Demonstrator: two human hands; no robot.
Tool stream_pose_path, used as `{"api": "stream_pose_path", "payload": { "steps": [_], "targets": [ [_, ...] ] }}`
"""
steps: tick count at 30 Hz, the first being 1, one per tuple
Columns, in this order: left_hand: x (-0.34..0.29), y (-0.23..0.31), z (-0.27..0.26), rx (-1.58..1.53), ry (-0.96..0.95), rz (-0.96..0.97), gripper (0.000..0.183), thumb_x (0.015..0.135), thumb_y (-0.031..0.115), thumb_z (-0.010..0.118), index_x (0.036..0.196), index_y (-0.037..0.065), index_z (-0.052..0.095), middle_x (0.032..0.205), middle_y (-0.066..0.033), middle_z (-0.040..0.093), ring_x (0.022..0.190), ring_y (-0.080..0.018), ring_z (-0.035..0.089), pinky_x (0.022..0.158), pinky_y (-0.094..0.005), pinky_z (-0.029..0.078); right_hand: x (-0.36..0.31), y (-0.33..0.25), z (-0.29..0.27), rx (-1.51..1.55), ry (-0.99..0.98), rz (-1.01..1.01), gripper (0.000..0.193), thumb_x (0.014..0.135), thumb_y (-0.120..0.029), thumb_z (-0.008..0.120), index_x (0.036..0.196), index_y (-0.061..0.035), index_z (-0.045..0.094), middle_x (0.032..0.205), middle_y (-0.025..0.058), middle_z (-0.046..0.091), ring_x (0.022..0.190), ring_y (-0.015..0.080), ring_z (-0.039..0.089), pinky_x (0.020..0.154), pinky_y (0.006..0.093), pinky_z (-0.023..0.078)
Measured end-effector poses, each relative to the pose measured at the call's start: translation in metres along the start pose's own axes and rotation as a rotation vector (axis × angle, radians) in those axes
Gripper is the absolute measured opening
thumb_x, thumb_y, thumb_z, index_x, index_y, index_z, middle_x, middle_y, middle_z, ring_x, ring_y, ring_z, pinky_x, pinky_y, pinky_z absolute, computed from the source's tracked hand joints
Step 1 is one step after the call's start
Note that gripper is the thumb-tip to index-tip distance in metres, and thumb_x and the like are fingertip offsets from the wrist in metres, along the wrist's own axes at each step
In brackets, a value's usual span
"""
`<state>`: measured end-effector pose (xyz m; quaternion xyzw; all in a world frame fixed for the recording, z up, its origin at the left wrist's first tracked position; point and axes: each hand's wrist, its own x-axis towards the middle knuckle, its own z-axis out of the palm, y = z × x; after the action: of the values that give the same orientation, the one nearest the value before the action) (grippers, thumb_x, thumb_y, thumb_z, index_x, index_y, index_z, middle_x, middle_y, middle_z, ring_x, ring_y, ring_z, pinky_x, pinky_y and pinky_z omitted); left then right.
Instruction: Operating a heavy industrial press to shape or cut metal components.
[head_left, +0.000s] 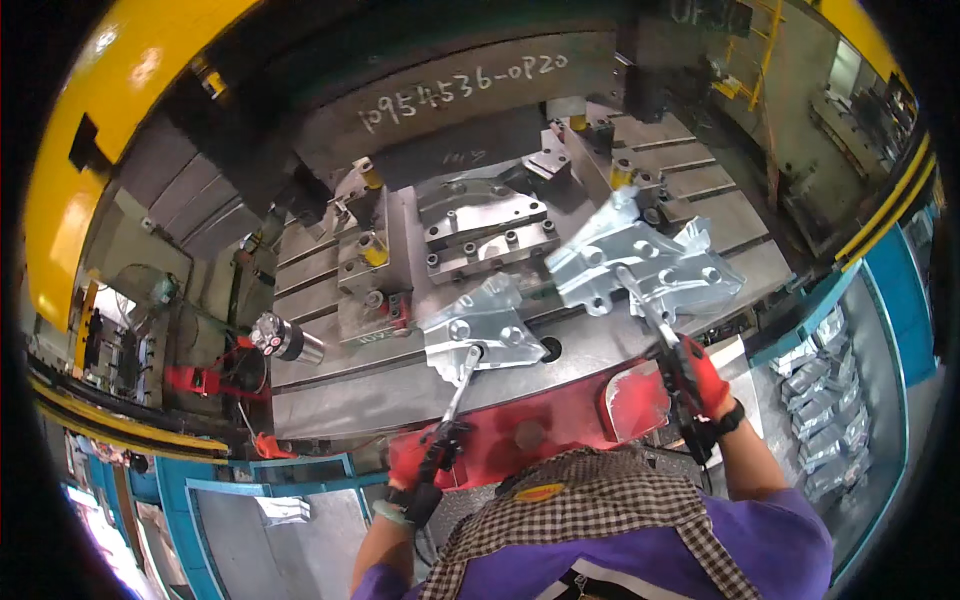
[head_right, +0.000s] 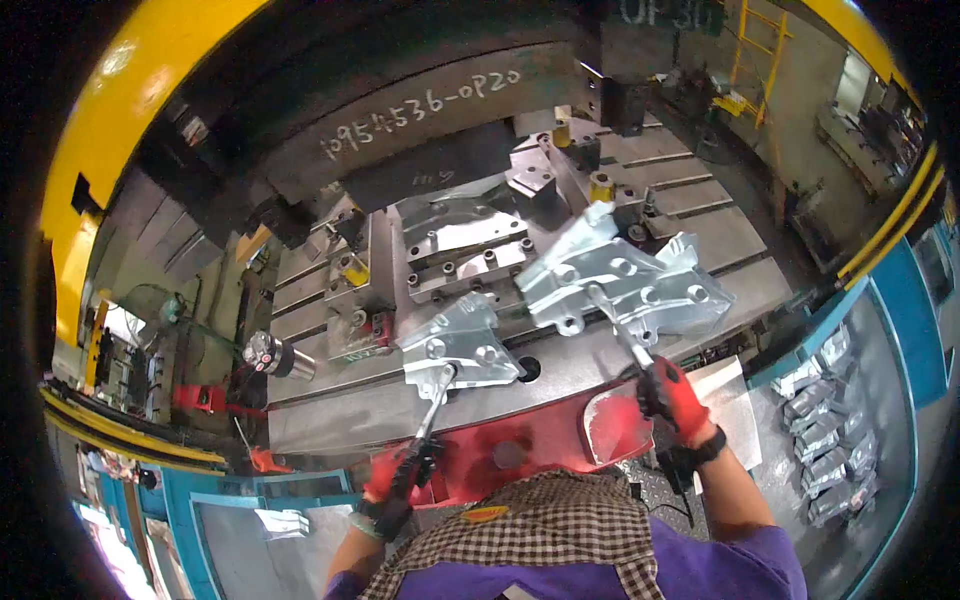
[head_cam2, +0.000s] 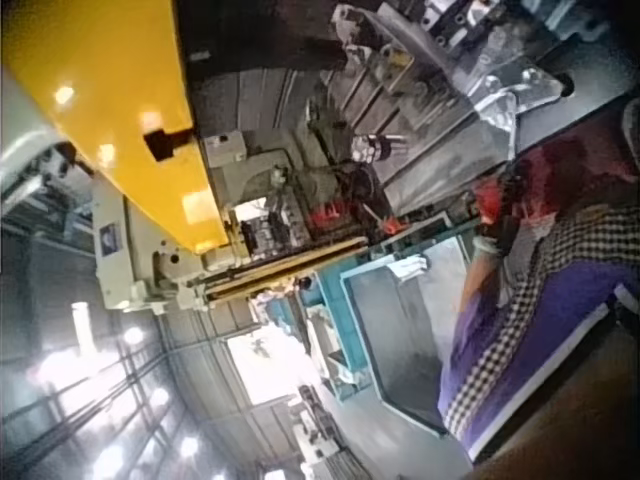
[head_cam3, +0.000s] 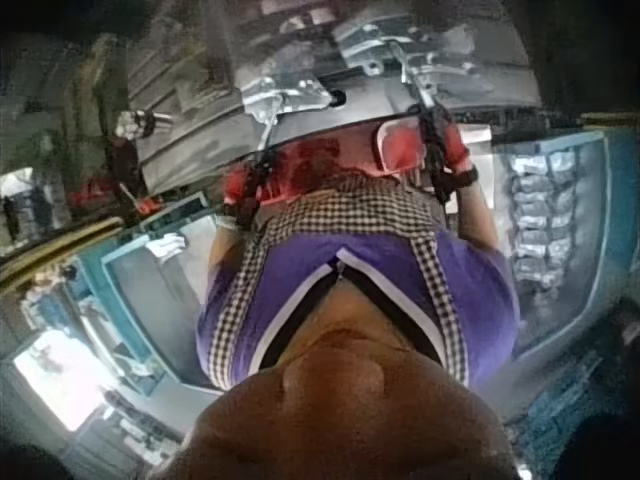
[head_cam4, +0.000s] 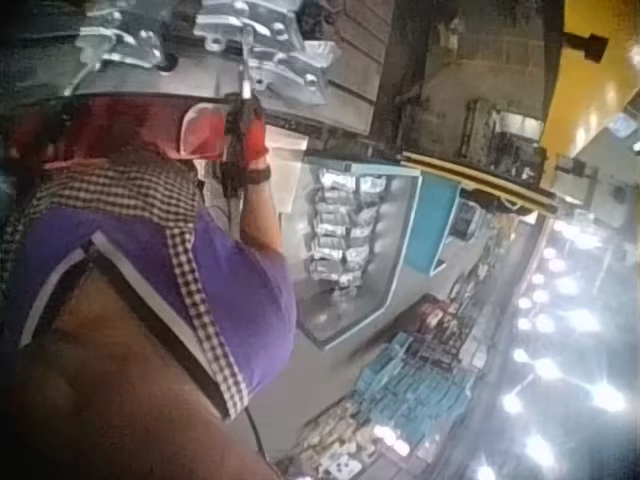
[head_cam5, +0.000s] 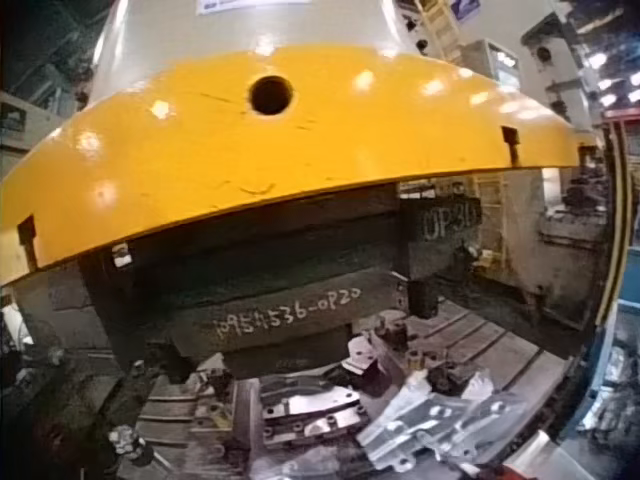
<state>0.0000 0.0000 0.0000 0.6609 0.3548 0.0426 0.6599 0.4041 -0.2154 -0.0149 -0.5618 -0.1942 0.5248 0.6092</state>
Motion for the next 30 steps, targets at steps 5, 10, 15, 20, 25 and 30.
{"api": "stream_pose_path", "payload": {
  "steps": [5, 10, 15, 20, 25, 30],
  "targets": [
    [0.008, -0.04, 0.004, -0.002, 0.223, 0.166, 0.034, 0.094, 0.03, 0.049, 0.115, 0.005, 0.06, 0.101, -0.0034, 0.063, 0.084, -0.0103, 0.058, 0.071, -0.0246, 0.047, 0.106, -0.011, 0.079, 0.153, -0.153, -0.11, 0.024, 0.096, -0.034, 0.047, 0.103, -0.0117, 0.052, 0.071, -0.0015, 0.053, 0.055, 0.01, 0.05, 0.049, 0.0252, 0.041],
    [0.017, -0.092, -0.005, 0.054, 0.22, 0.239, 0.031, 0.095, 0.025, 0.046, 0.114, 0.004, 0.06, 0.094, -0.0016, 0.063, 0.078, -0.0105, 0.056, 0.07, -0.0246, 0.046, 0.224, -0.011, 0.129, 0.098, -0.1, -0.016, 0.056, 0.09, -0.049, 0.047, 0.129, -0.0101, 0.043, 0.116, 0.0098, 0.052, 0.103, 0.0269, 0.051, 0.084, 0.049, 0.041],
    [-0.028, -0.074, 0.012, -0.332, 0.279, 0.122, 0.036, 0.092, 0.03, 0.052, 0.115, 0.002, 0.059, 0.083, -0.0042, 0.063, 0.067, -0.0123, 0.057, 0.057, -0.0256, 0.045, 0.283, -0.029, 0.166, -0.265, -0.082, 0.182, 0.077, 0.086, -0.065, 0.039, 0.137, -0.007, 0.038, 0.127, 0.0167, 0.051, 0.111, 0.0333, 0.052, 0.087, 0.0543, 0.039],
    [-0.054, -0.054, 0.025, -0.393, 0.064, -0.098, 0.037, 0.09, 0.019, 0.058, 0.122, 0.003, 0.054, 0.099, -0.0013, 0.063, 0.082, -0.0079, 0.056, 0.07, -0.0222, 0.043, 0.279, -0.045, 0.172, -1.082, 0.151, -0.199, 0.064, 0.088, -0.054, 0.043, 0.12, 0.0006, 0.052, 0.106, 0.0205, 0.063, 0.102, 0.0328, 0.06, 0.085, 0.0403, 0.046],
    [-0.083, -0.104, 0.024, -0.207, -0.008, 0.03, 0.043, 0.085, 0.017, 0.066, 0.123, 0.002, 0.054, 0.114, -0.0068, 0.059, 0.095, -0.0154, 0.057, 0.085, -0.0282, 0.045, 0.191, -0.032, 0.129, -0.563, -0.137, -0.271, 0.055, 0.088, -0.039, 0.057, 0.126, -0.0003, 0.049, 0.108, 0.0175, 0.063, 0.099, 0.0244, 0.06, 0.086, 0.0356, 0.047],
    [-0.102, -0.097, 0.015, 0.932, 0.141, 0.089, 0.055, 0.072, 0.038, 0.071, 0.119, 0.013, 0.06, 0.124, -0.0164, 0.055, 0.114, -0.0346, 0.051, 0.099, -0.0428, 0.038, 0.017, -0.041, 0.084, -0.82, -0.603, 0.191, 0.044, 0.089, -0.03, 0.059, 0.125, -0.0055, 0.053, 0.11, 0.0139, 0.063, 0.098, 0.0198, 0.061, 0.087, 0.0327, 0.047]
  ]
}}
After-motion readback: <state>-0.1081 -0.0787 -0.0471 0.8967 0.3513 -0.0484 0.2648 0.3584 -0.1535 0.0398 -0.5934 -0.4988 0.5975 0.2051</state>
